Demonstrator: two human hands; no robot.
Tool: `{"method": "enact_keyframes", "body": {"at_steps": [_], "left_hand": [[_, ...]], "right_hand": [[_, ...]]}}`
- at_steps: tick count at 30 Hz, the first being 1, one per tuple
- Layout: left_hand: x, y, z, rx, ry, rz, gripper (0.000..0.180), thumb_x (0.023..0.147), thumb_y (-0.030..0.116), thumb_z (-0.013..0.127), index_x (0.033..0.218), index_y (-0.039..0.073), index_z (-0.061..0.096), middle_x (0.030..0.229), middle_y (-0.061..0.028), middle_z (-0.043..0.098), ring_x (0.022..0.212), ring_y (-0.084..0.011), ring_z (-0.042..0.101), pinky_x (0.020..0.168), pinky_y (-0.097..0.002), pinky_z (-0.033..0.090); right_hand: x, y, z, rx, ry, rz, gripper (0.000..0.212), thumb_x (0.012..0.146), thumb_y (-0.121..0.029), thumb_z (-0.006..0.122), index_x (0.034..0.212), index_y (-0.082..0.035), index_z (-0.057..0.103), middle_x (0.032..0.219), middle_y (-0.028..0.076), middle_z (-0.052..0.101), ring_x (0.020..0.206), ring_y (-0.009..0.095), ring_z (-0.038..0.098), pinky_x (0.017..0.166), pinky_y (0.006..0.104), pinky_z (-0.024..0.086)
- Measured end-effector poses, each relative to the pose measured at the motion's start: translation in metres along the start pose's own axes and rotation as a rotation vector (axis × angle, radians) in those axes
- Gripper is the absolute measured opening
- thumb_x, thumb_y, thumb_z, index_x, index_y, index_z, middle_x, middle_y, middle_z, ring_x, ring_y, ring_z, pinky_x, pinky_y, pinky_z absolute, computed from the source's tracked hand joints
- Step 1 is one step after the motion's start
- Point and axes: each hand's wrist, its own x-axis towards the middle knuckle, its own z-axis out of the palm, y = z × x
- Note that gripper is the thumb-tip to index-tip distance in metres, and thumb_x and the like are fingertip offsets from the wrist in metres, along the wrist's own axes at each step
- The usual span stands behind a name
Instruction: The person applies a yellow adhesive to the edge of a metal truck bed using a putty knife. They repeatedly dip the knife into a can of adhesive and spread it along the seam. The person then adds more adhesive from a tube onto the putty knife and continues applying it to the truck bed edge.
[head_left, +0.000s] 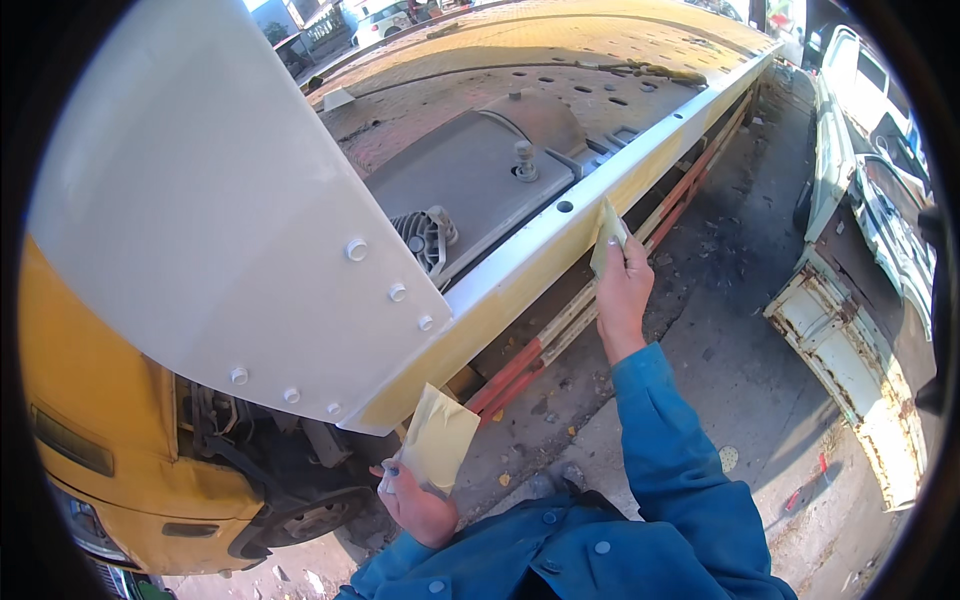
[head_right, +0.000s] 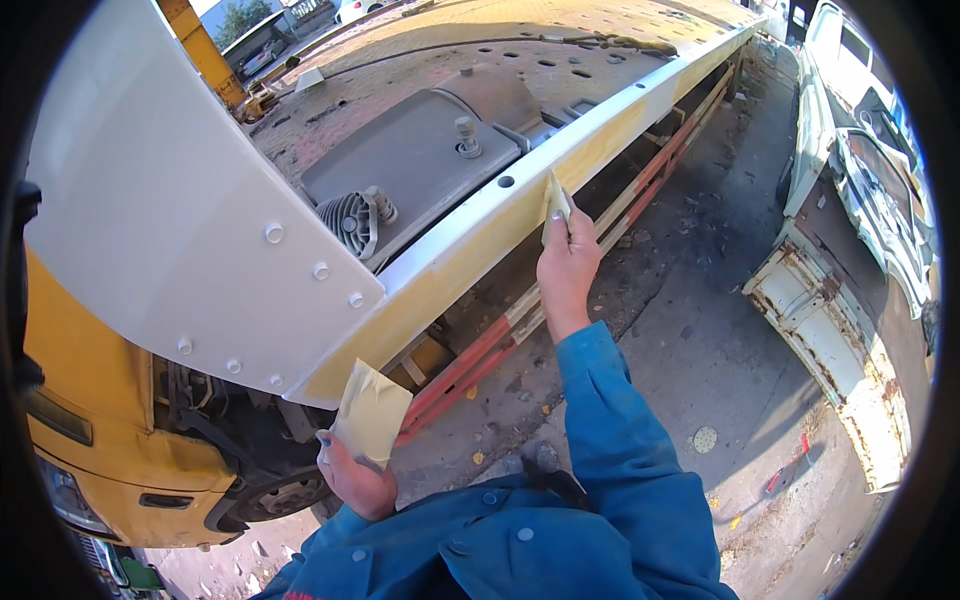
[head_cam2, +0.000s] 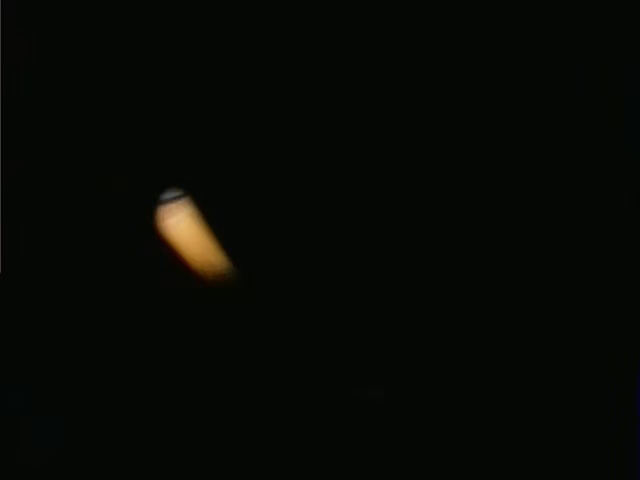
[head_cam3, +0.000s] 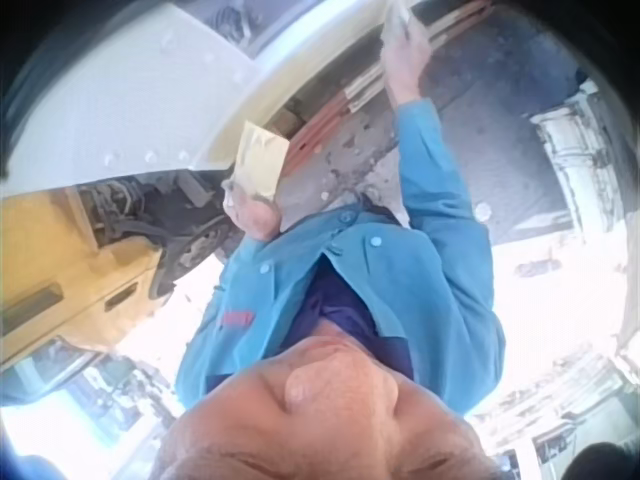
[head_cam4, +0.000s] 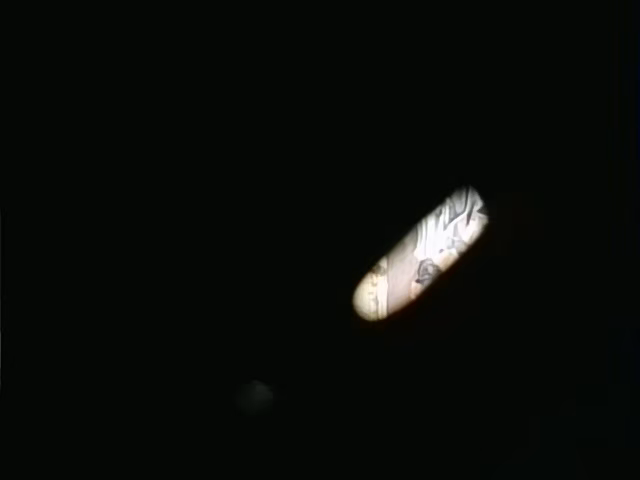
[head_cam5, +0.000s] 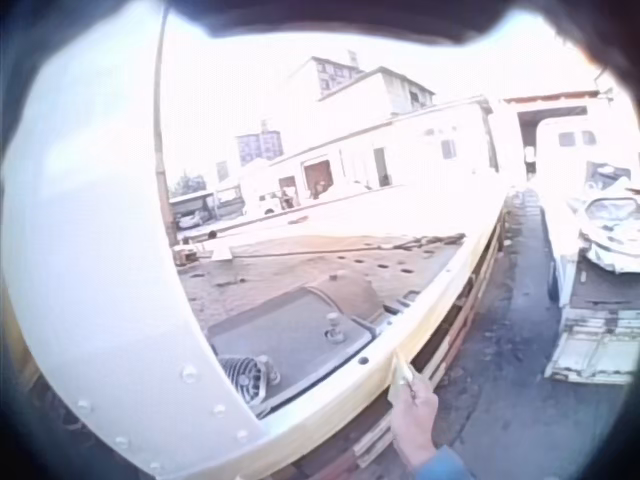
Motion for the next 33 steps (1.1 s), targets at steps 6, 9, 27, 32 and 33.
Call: {"method": "enact_keyframes", "body": {"at_steps": [6, 9, 27, 32, 33], "left_hand": [[0.001, 0.002, 0.002, -0.026, 0.058, 0.003, 0.059, 0.118, 0.044, 0.065, 0.135, -0.012, 0.067, 0.132, -0.0241, 0.075, 0.12, -0.0318, 0.075, 0.108, -0.0459, 0.058], [-0.002, -0.002, 0.008, -0.02, 0.151, -0.043, 0.059, 0.118, 0.043, 0.065, 0.135, -0.013, 0.067, 0.131, -0.0242, 0.075, 0.119, -0.0318, 0.075, 0.105, -0.0459, 0.06], [0.003, -0.011, 0.001, 0.042, 0.099, -0.071, 0.054, 0.117, 0.042, 0.065, 0.134, -0.01, 0.062, 0.133, -0.0235, 0.073, 0.13, -0.0293, 0.069, 0.119, -0.0492, 0.053], [-0.001, -0.008, 0.006, 0.008, 0.225, -0.094, 0.056, 0.116, 0.044, 0.067, 0.139, -0.007, 0.057, 0.138, -0.0225, 0.07, 0.133, -0.0288, 0.067, 0.125, -0.0495, 0.049], [-0.002, -0.006, 0.003, 0.019, 0.2, -0.098, 0.057, 0.116, 0.044, 0.068, 0.14, -0.007, 0.057, 0.14, -0.0223, 0.069, 0.132, -0.0286, 0.067, 0.124, -0.0494, 0.049]], "right_hand": [[-0.028, -0.011, 0.021, -0.272, -0.064, -0.218, 0.044, 0.119, -0.014, 0.06, 0.162, -0.001, 0.064, 0.149, 0.018, 0.064, 0.134, 0.031, 0.066, 0.114, 0.0398, 0.055], [-0.047, -0.023, 0.029, -0.302, -0.096, -0.275, 0.047, 0.119, -0.013, 0.062, 0.164, -0.001, 0.061, 0.149, 0.018, 0.062, 0.134, 0.033, 0.065, 0.115, 0.0406, 0.055], [-0.179, -0.016, 0.025, -0.167, -0.495, -0.493, 0.061, 0.093, 0.009, 0.075, 0.152, -0.005, 0.074, 0.147, 0.017, 0.071, 0.131, 0.037, 0.068, 0.113, 0.0442, 0.056], [-0.138, -0.001, 0.008, -0.113, -0.213, -0.211, 0.041, 0.111, 0.0, 0.067, 0.151, -0.003, 0.074, 0.143, 0.015, 0.073, 0.128, 0.029, 0.073, 0.109, 0.0381, 0.058], [-0.12, 0.012, 0.005, -0.127, -0.127, -0.173, 0.038, 0.114, -0.004, 0.065, 0.151, -0.003, 0.073, 0.143, 0.015, 0.073, 0.127, 0.028, 0.073, 0.109, 0.037, 0.058]]}}
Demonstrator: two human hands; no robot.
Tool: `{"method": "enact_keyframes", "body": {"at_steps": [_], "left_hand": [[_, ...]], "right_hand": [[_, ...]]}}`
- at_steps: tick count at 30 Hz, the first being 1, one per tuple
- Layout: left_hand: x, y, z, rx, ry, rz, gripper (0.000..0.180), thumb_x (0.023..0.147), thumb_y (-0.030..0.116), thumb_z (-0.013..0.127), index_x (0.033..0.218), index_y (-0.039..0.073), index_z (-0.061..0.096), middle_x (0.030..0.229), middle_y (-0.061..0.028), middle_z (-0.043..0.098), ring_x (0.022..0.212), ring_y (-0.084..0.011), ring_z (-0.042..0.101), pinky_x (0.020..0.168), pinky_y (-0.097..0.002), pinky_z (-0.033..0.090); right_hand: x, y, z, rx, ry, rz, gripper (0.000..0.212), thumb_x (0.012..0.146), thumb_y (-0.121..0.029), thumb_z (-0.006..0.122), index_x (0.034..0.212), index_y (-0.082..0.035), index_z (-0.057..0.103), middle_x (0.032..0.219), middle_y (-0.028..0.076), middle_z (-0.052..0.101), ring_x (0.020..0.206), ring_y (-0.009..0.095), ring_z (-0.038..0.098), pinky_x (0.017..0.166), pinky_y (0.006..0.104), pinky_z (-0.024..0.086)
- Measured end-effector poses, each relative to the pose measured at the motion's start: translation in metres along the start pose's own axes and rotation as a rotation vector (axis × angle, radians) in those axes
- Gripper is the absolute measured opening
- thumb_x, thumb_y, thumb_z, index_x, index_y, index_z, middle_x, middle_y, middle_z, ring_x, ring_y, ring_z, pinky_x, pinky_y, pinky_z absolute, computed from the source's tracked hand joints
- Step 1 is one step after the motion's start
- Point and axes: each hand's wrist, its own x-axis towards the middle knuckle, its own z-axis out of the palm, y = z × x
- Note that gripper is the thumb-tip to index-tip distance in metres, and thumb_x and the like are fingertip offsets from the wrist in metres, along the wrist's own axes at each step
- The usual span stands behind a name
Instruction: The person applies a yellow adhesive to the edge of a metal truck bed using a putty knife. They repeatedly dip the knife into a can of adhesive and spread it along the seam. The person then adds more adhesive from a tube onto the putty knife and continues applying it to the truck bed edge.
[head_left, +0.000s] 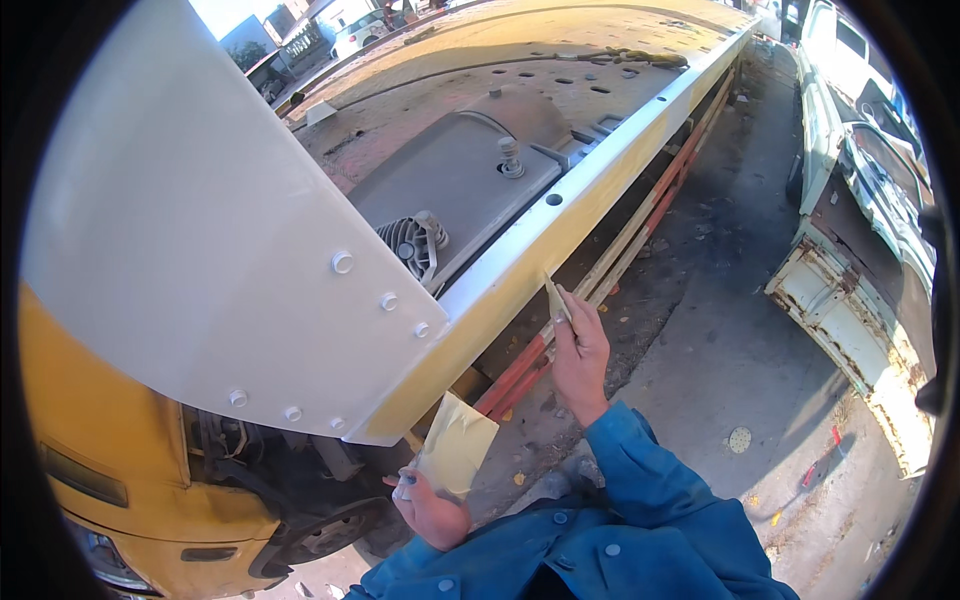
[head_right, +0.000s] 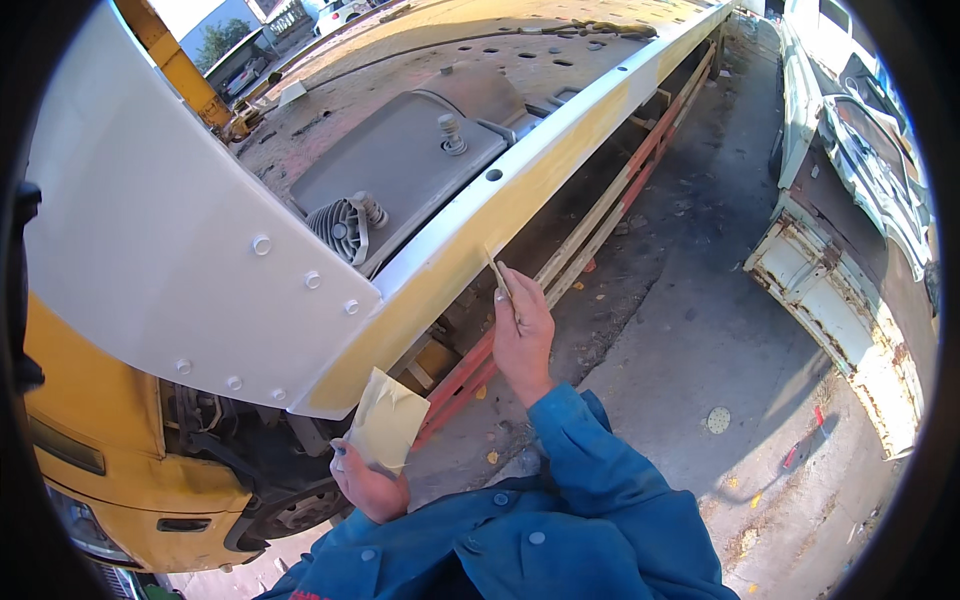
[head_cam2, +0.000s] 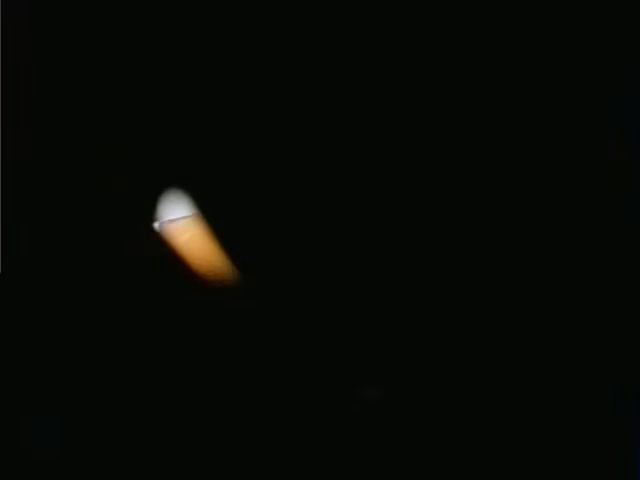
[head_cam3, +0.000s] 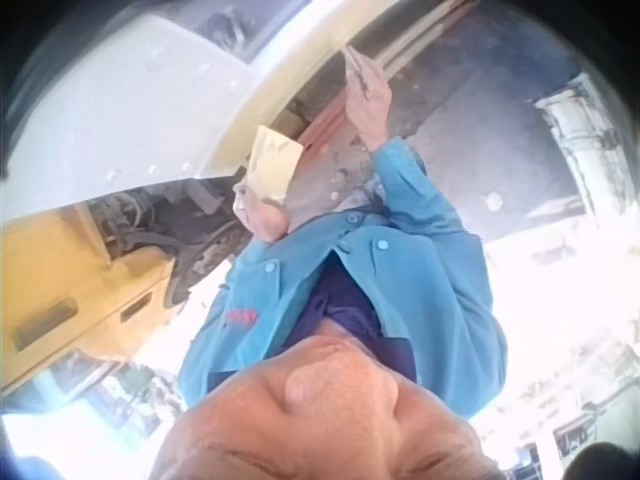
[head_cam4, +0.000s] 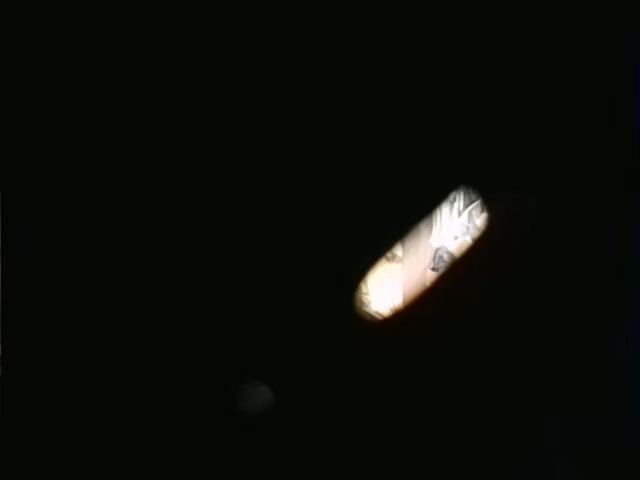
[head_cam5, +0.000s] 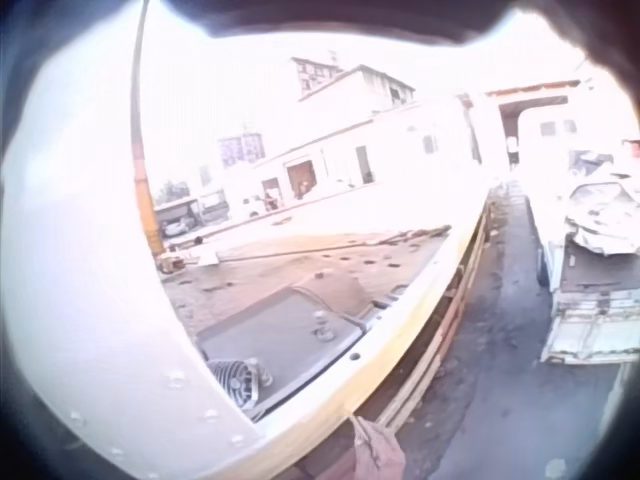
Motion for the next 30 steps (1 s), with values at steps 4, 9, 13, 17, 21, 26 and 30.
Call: {"method": "enact_keyframes", "body": {"at_steps": [4, 9, 13, 17, 21, 26, 30], "left_hand": [[-0.001, 0.007, -0.006, 0.005, -0.041, 0.05, 0.058, 0.116, 0.044, 0.069, 0.14, -0.006, 0.056, 0.142, -0.0212, 0.068, 0.131, -0.0271, 0.067, 0.121, -0.0469, 0.051], [0.003, 0.003, -0.015, 0.129, 0.086, 0.093, 0.054, 0.118, 0.042, 0.066, 0.138, -0.007, 0.06, 0.138, -0.0186, 0.068, 0.131, -0.0261, 0.066, 0.117, -0.0428, 0.052], [0.008, -0.009, -0.01, 0.159, 0.116, 0.073, 0.048, 0.118, 0.038, 0.066, 0.132, -0.008, 0.065, 0.134, -0.0165, 0.068, 0.13, -0.024, 0.066, 0.122, -0.0438, 0.048], [0.019, -0.032, -0.021, 0.164, 0.042, 0.091, 0.044, 0.117, 0.035, 0.069, 0.126, -0.008, 0.067, 0.126, -0.0145, 0.071, 0.127, -0.0228, 0.067, 0.128, -0.0456, 0.043], [0.015, -0.032, -0.016, 0.101, 0.073, 0.088, 0.051, 0.114, 0.041, 0.073, 0.134, -0.004, 0.061, 0.129, -0.0174, 0.07, 0.121, -0.0296, 0.071, 0.109, -0.0508, 0.057], [0.008, -0.021, -0.008, -0.025, 0.007, 0.086, 0.056, 0.112, 0.044, 0.075, 0.14, -0.002, 0.058, 0.132, -0.0186, 0.069, 0.119, -0.0328, 0.073, 0.1, -0.051, 0.064], [0.007, -0.021, -0.007, 0.026, 0.059, 0.075, 0.058, 0.113, 0.046, 0.074, 0.139, -0.003, 0.059, 0.132, -0.0185, 0.07, 0.119, -0.0331, 0.073, 0.101, -0.05, 0.063]], "right_hand": [[0.036, 0.023, 0.004, -0.012, 0.087, 0.031, 0.042, 0.115, -0.004, 0.064, 0.156, -0.002, 0.069, 0.146, 0.016, 0.07, 0.131, 0.029, 0.071, 0.11, 0.0373, 0.057], [0.003, 0.002, 0.037, -0.101, 0.041, -0.099, 0.051, 0.112, 0.0, 0.065, 0.163, -0.002, 0.063, 0.15, 0.016, 0.066, 0.135, 0.032, 0.064, 0.115, 0.038, 0.054], [-0.056, -0.025, 0.039, -0.062, -0.145, -0.124, 0.056, 0.106, 0.003, 0.071, 0.162, -0.004, 0.066, 0.157, 0.016, 0.064, 0.138, 0.032, 0.063, 0.116, 0.0379, 0.054], [-0.062, -0.035, 0.02, 0.023, -0.272, -0.126, 0.05, 0.108, 0.002, 0.07, 0.158, -0.002, 0.069, 0.151, 0.017, 0.069, 0.135, 0.03, 0.068, 0.116, 0.0372, 0.054], [0.0, -0.013, 0.003, 0.073, -0.019, 0.067, 0.04, 0.114, -0.004, 0.065, 0.154, -0.001, 0.071, 0.145, 0.015, 0.074, 0.13, 0.026, 0.072, 0.113, 0.036, 0.055], [0.074, 0.026, -0.003, 0.156, 0.174, 0.134, 0.04, 0.118, -0.011, 0.063, 0.156, -0.003, 0.069, 0.145, 0.013, 0.072, 0.13, 0.025, 0.07, 0.113, 0.0368, 0.055], [0.036, -0.008, 0.027, -0.028, 0.078, -0.025, 0.045, 0.116, -0.007, 0.063, 0.161, -0.005, 0.066, 0.149, 0.013, 0.069, 0.135, 0.027, 0.067, 0.114, 0.0379, 0.055]]}}
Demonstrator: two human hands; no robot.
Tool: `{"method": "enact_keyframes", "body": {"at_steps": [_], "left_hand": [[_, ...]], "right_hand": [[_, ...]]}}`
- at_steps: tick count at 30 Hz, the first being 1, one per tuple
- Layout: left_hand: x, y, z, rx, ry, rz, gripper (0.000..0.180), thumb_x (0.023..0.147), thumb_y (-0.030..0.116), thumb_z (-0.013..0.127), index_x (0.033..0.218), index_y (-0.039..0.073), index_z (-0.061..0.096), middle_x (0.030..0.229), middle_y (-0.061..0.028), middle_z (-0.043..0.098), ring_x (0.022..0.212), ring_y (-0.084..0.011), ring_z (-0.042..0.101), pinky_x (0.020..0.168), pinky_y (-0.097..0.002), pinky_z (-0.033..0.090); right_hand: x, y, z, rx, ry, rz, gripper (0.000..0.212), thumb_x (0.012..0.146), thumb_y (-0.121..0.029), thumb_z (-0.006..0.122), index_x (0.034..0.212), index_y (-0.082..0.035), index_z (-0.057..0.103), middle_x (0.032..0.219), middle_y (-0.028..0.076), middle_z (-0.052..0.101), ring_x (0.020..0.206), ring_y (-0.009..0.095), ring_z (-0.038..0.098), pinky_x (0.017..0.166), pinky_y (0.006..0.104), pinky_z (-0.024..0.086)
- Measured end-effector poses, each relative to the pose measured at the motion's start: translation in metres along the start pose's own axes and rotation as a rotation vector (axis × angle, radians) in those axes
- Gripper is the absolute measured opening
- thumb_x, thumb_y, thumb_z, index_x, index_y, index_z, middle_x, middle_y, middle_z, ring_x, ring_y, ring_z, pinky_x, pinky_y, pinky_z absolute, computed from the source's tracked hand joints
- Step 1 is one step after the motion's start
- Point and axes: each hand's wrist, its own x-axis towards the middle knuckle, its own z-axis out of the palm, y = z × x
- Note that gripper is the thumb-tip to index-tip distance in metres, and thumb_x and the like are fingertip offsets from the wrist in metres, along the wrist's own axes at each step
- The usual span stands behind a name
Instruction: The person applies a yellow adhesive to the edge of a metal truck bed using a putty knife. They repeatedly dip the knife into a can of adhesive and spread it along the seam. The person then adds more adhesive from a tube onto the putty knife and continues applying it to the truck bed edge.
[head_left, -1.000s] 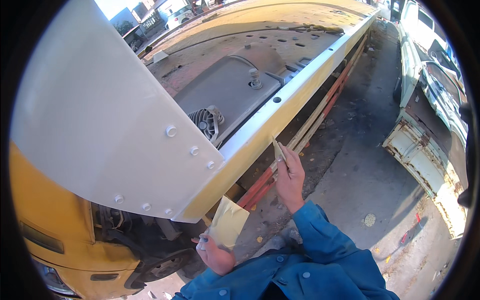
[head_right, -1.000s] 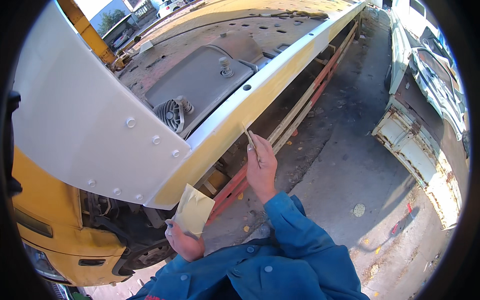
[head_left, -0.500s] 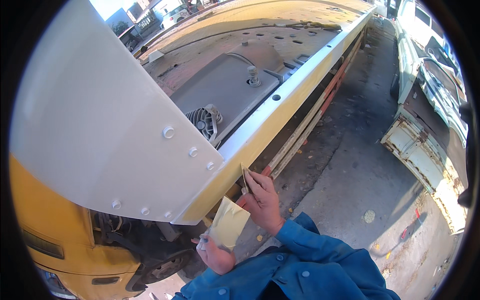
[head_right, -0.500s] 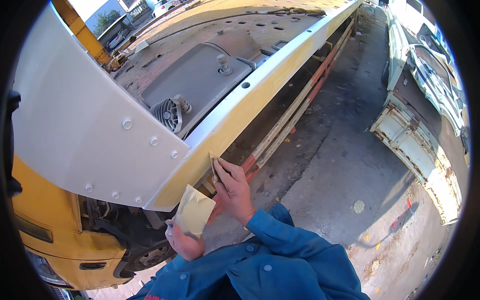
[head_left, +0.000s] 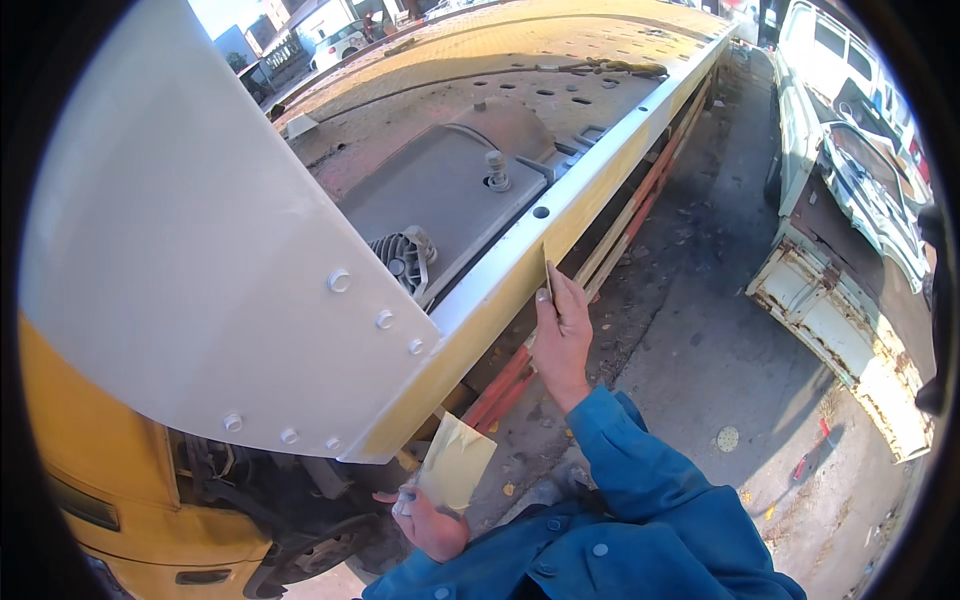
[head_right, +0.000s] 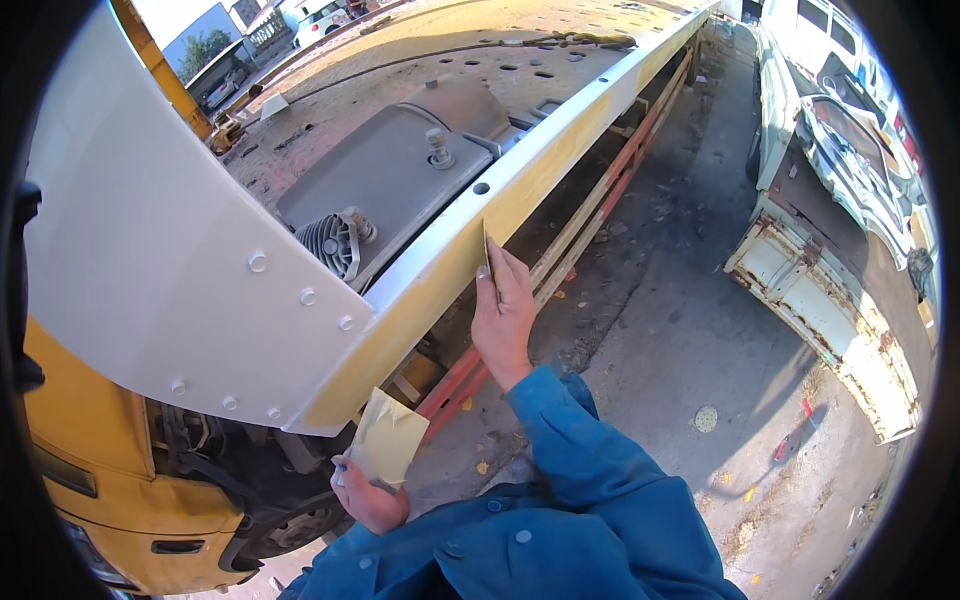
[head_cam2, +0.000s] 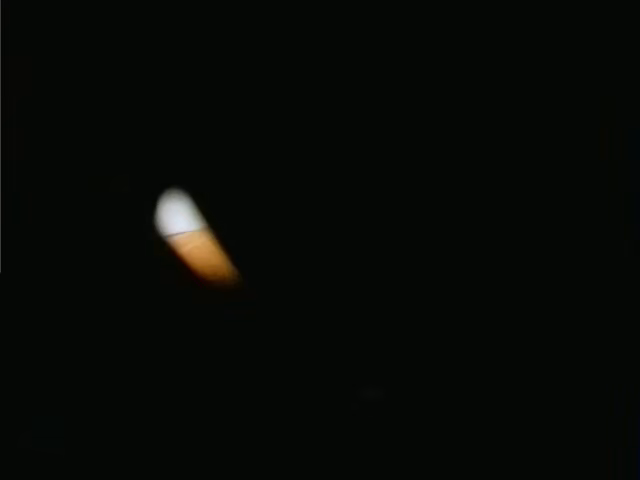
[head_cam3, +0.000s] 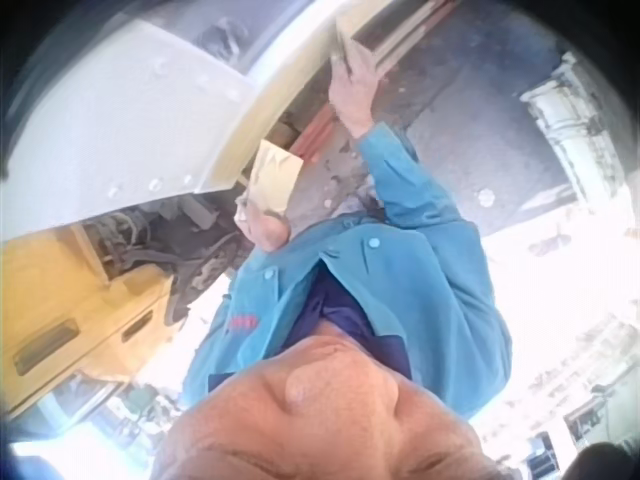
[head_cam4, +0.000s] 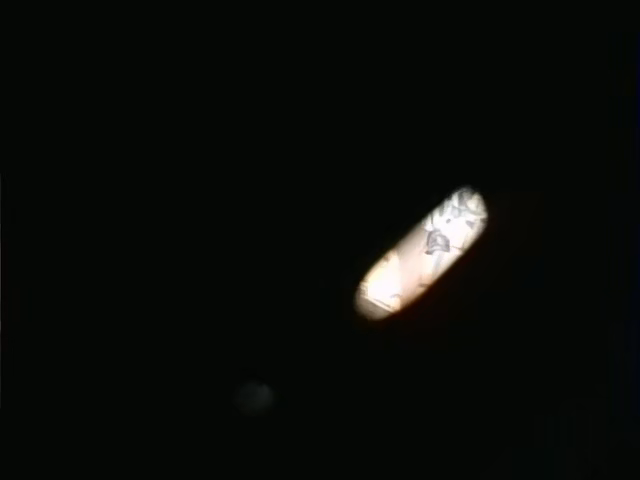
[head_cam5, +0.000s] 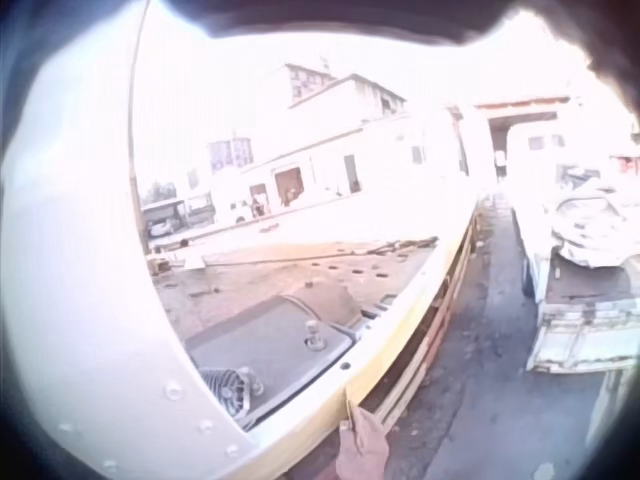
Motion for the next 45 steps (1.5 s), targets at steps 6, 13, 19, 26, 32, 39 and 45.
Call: {"method": "enact_keyframes", "body": {"at_steps": [6, 13, 19, 26, 32, 39, 45], "left_hand": [[-0.015, 0.004, 0.033, 0.025, -0.043, -0.145, 0.062, 0.115, 0.053, 0.067, 0.141, -0.003, 0.061, 0.135, -0.0179, 0.072, 0.121, -0.0332, 0.075, 0.102, -0.049, 0.063], [-0.033, -0.001, 0.082, -0.2, -0.548, -0.384, 0.055, 0.123, 0.039, 0.05, 0.151, -0.008, 0.059, 0.147, -0.0228, 0.072, 0.13, -0.0376, 0.075, 0.115, -0.0509, 0.058], [-0.082, -0.029, 0.169, -0.242, -0.626, -0.465, 0.062, 0.125, 0.044, 0.042, 0.153, -0.008, 0.06, 0.147, -0.022, 0.073, 0.133, -0.0358, 0.075, 0.119, -0.0489, 0.055], [-0.136, -0.061, 0.271, -0.219, -0.723, -0.36, 0.067, 0.126, 0.045, 0.042, 0.155, -0.012, 0.058, 0.145, -0.0234, 0.074, 0.129, -0.0353, 0.076, 0.112, -0.0459, 0.059], [-0.18, -0.112, 0.339, -0.019, -0.763, -0.111, 0.062, 0.126, 0.041, 0.047, 0.147, -0.014, 0.068, 0.14, -0.0191, 0.077, 0.128, -0.0254, 0.073, 0.111, -0.0388, 0.056], [-0.206, -0.146, 0.406, 0.115, -1.0, 0.194, 0.061, 0.121, 0.042, 0.059, 0.141, -0.014, 0.071, 0.133, -0.0181, 0.078, 0.118, -0.0242, 0.072, 0.104, -0.0381, 0.055], [-0.196, -0.17, 0.479, 0.067, -1.258, 0.394, 0.046, 0.12, 0.028, 0.055, 0.14, -0.009, 0.074, 0.127, -0.0263, 0.078, 0.109, -0.0349, 0.074, 0.096, -0.0421, 0.058]], "right_hand": [[-0.079, -0.037, -0.037, 0.145, -0.426, 0.069, 0.047, 0.111, 0.002, 0.067, 0.157, -0.005, 0.07, 0.149, 0.015, 0.072, 0.135, 0.026, 0.07, 0.115, 0.0354, 0.056], [-0.031, -0.043, -0.124, 0.592, -0.434, 0.461, 0.037, 0.117, -0.003, 0.061, 0.153, 0.004, 0.069, 0.145, 0.01, 0.073, 0.13, 0.015, 0.068, 0.113, 0.0337, 0.056], [0.01, -0.044, -0.193, 0.256, -0.557, 0.05, 0.039, 0.113, -0.003, 0.068, 0.152, 0.001, 0.072, 0.14, 0.017, 0.076, 0.122, 0.025, 0.075, 0.102, 0.0339, 0.061], [0.11, 0.033, -0.313, -0.062, -0.502, -0.106, 0.038, 0.106, 0.0, 0.073, 0.144, -0.003, 0.077, 0.134, 0.018, 0.078, 0.11, 0.033, 0.08, 0.095, 0.0377, 0.065], [0.164, 0.04, -0.374, 0.263, -0.227, 0.399, 0.021, 0.117, -0.01, 0.064, 0.127, 0.005, 0.075, 0.103, 0.005, 0.073, 0.094, 0.008, 0.063, 0.084, 0.0282, 0.053], [0.211, 0.067, -0.385, 0.265, -0.156, 0.496, 0.019, 0.116, -0.01, 0.066, 0.124, 0.005, 0.075, 0.1, 0.004, 0.072, 0.095, 0.008, 0.062, 0.084, 0.029, 0.053], [0.264, 0.08, -0.378, 0.093, -0.152, 0.404, 0.022, 0.117, -0.009, 0.063, 0.129, 0.004, 0.076, 0.112, 0.007, 0.076, 0.103, 0.01, 0.066, 0.092, 0.029, 0.054]]}}
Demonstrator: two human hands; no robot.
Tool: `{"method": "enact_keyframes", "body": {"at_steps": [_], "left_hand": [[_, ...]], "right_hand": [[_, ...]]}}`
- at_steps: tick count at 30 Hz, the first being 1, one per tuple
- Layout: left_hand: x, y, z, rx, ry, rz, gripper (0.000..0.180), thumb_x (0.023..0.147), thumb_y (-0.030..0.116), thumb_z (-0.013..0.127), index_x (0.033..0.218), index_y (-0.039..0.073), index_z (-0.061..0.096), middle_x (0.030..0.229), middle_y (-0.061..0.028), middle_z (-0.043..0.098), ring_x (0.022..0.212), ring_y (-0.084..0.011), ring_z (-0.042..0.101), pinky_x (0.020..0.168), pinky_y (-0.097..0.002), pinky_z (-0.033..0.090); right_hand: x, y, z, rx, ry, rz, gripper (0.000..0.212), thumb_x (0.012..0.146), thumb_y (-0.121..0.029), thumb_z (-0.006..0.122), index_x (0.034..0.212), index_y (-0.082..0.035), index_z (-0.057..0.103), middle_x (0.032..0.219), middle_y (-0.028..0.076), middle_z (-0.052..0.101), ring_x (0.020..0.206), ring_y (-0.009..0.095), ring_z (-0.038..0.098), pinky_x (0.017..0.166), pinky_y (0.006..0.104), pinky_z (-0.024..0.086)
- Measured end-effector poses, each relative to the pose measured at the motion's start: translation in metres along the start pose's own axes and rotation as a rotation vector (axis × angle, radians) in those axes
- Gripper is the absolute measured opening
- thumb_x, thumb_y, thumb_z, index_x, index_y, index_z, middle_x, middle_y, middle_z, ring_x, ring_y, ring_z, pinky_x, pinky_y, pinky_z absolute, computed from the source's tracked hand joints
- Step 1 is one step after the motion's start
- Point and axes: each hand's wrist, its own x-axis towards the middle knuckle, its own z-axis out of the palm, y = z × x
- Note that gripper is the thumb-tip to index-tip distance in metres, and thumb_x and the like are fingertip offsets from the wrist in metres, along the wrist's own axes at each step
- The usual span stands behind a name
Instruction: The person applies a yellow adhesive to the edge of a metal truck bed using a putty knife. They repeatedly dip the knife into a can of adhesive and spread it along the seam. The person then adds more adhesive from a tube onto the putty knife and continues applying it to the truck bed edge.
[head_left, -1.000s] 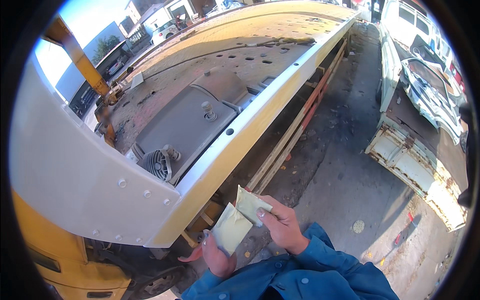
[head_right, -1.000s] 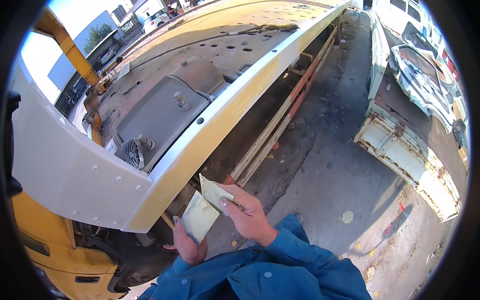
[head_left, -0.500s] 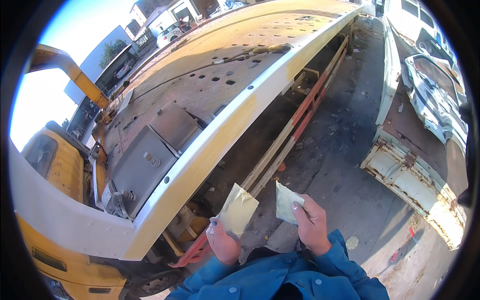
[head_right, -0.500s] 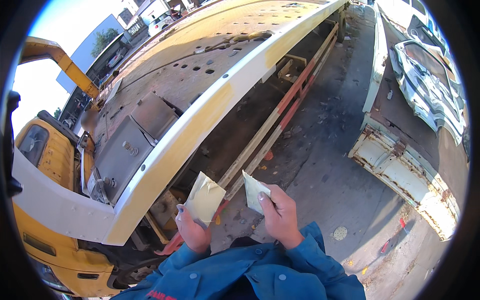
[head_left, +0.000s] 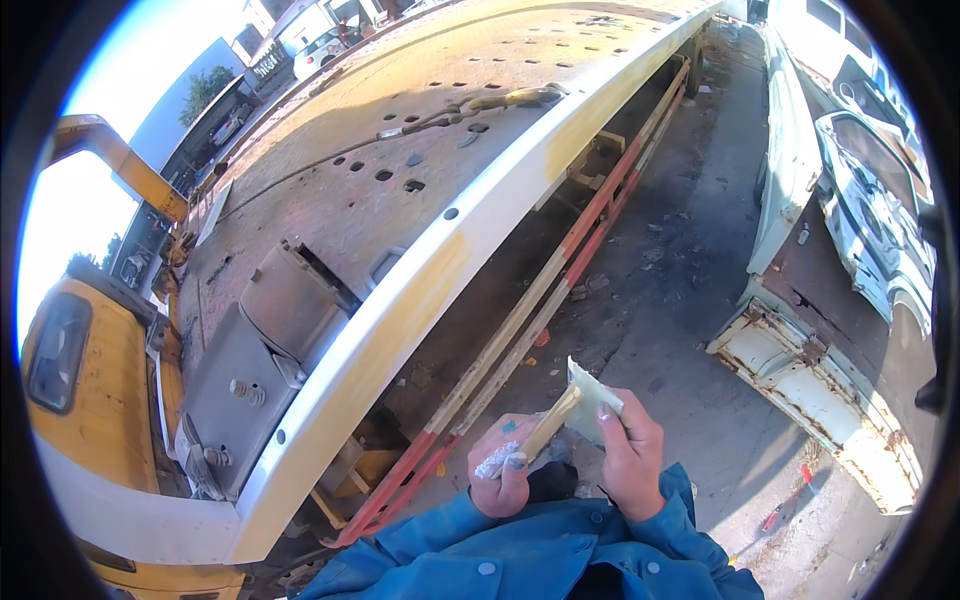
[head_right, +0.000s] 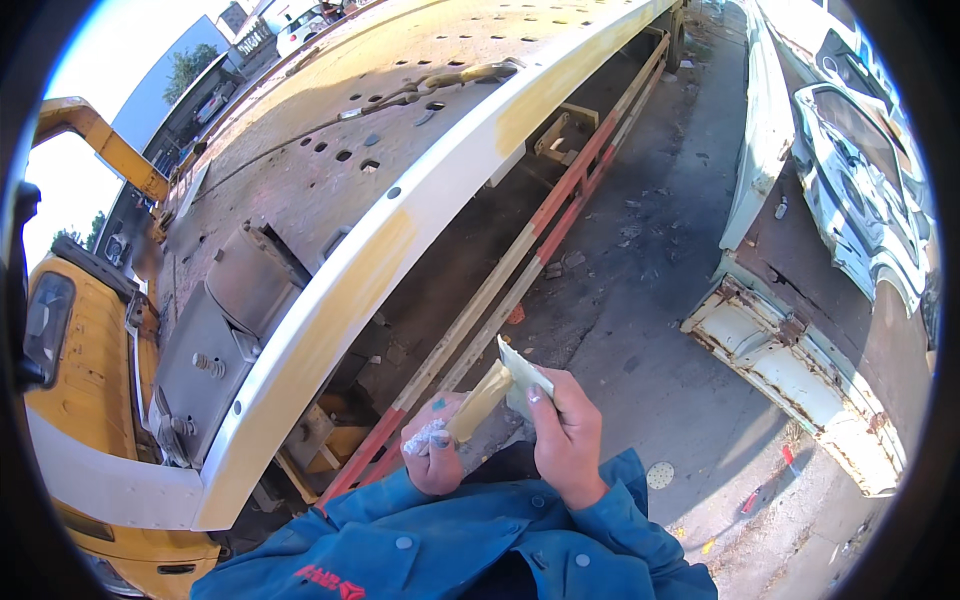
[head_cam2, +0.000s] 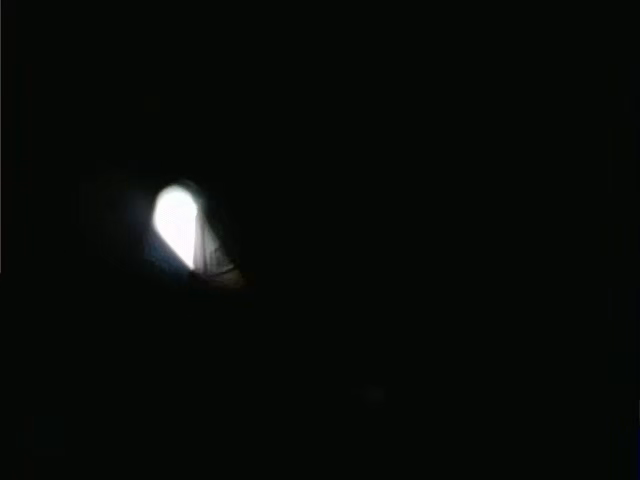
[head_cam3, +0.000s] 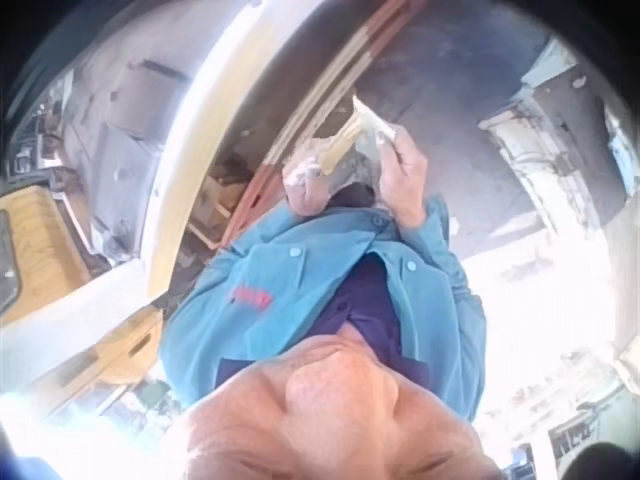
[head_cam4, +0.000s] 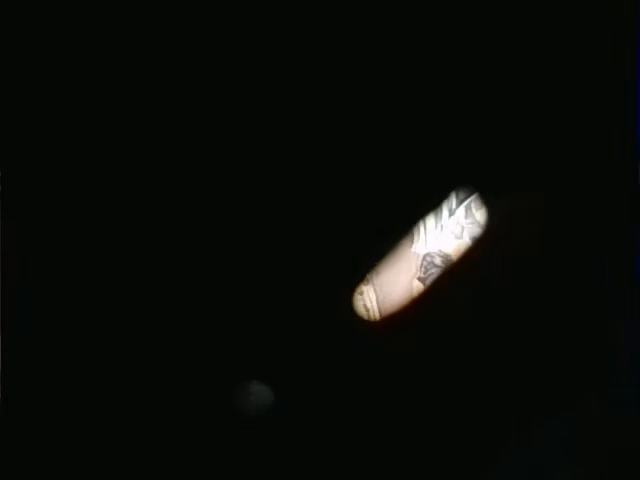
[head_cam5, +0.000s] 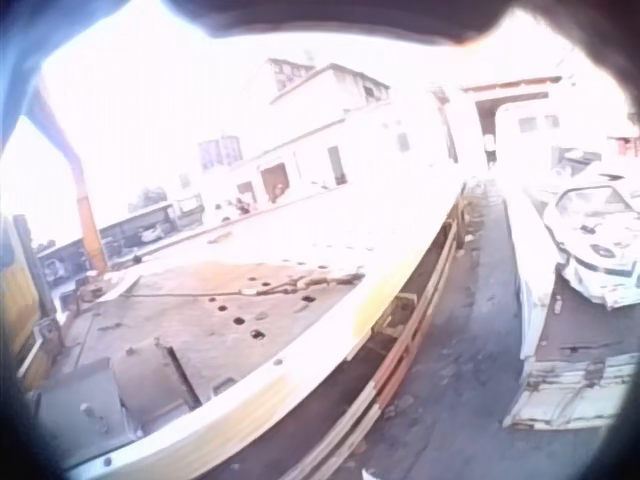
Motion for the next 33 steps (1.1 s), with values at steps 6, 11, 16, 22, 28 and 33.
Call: {"method": "enact_keyframes", "body": {"at_steps": [6, 11, 16, 22, 28, 33], "left_hand": [[0.051, -0.027, 0.011, -0.024, 0.164, 0.026, 0.044, 0.119, 0.024, 0.055, 0.14, -0.009, 0.074, 0.127, -0.0276, 0.078, 0.109, -0.0376, 0.075, 0.095, -0.0436, 0.059], [0.088, -0.041, 0.007, 0.127, 0.072, 0.053, 0.043, 0.118, 0.023, 0.056, 0.14, -0.01, 0.073, 0.125, -0.0282, 0.078, 0.106, -0.0405, 0.075, 0.094, -0.0451, 0.06], [0.113, -0.036, 0.007, 0.187, 0.125, -0.037, 0.045, 0.118, 0.025, 0.055, 0.14, -0.011, 0.072, 0.125, -0.0284, 0.077, 0.107, -0.0412, 0.075, 0.094, -0.045, 0.06], [0.13, -0.044, 0.015, 0.289, 0.278, -0.046, 0.055, 0.122, 0.035, 0.052, 0.146, -0.012, 0.068, 0.136, -0.029, 0.072, 0.116, -0.0377, 0.073, 0.101, -0.0449, 0.057], [0.111, -0.042, 0.025, 0.205, 0.737, -0.128, 0.088, 0.118, 0.067, 0.046, 0.156, -0.013, 0.058, 0.151, -0.0267, 0.067, 0.137, -0.0382, 0.067, 0.115, -0.0469, 0.054], [0.075, -0.049, 0.011, 0.129, 1.004, -0.147, 0.101, 0.114, 0.077, 0.053, 0.161, -0.013, 0.052, 0.158, -0.0255, 0.064, 0.141, -0.0374, 0.067, 0.117, -0.0494, 0.056]], "right_hand": [[0.054, -0.003, 0.006, 0.014, 0.061, -0.023, 0.026, 0.118, -0.009, 0.061, 0.134, 0.005, 0.075, 0.118, 0.006, 0.077, 0.107, 0.011, 0.066, 0.095, 0.0285, 0.053], [0.09, 0.003, 0.016, -0.032, -0.02, -0.021, 0.026, 0.116, -0.006, 0.062, 0.135, 0.006, 0.074, 0.125, 0.013, 0.077, 0.109, 0.018, 0.072, 0.097, 0.0314, 0.056], [0.129, 0.0, 0.016, -0.158, -0.267, -0.243, 0.03, 0.108, 0.001, 0.069, 0.137, 0.005, 0.075, 0.133, 0.019, 0.078, 0.118, 0.031, 0.076, 0.104, 0.0391, 0.06], [0.18, 0.014, 0.006, -0.154, -0.705, -0.539, 0.042, 0.093, 0.009, 0.076, 0.134, -0.001, 0.08, 0.136, 0.019, 0.077, 0.124, 0.041, 0.074, 0.106, 0.0453, 0.062], [0.242, 0.056, -0.014, -0.058, -0.76, -0.328, 0.037, 0.1, 0.006, 0.074, 0.135, -0.002, 0.079, 0.133, 0.016, 0.078, 0.119, 0.033, 0.077, 0.102, 0.0401, 0.062], [0.327, 0.089, 0.004, 0.027, -0.225, -0.174, 0.033, 0.116, -0.005, 0.062, 0.146, 0.001, 0.073, 0.132, 0.011, 0.078, 0.121, 0.021, 0.074, 0.107, 0.0347, 0.057]]}}
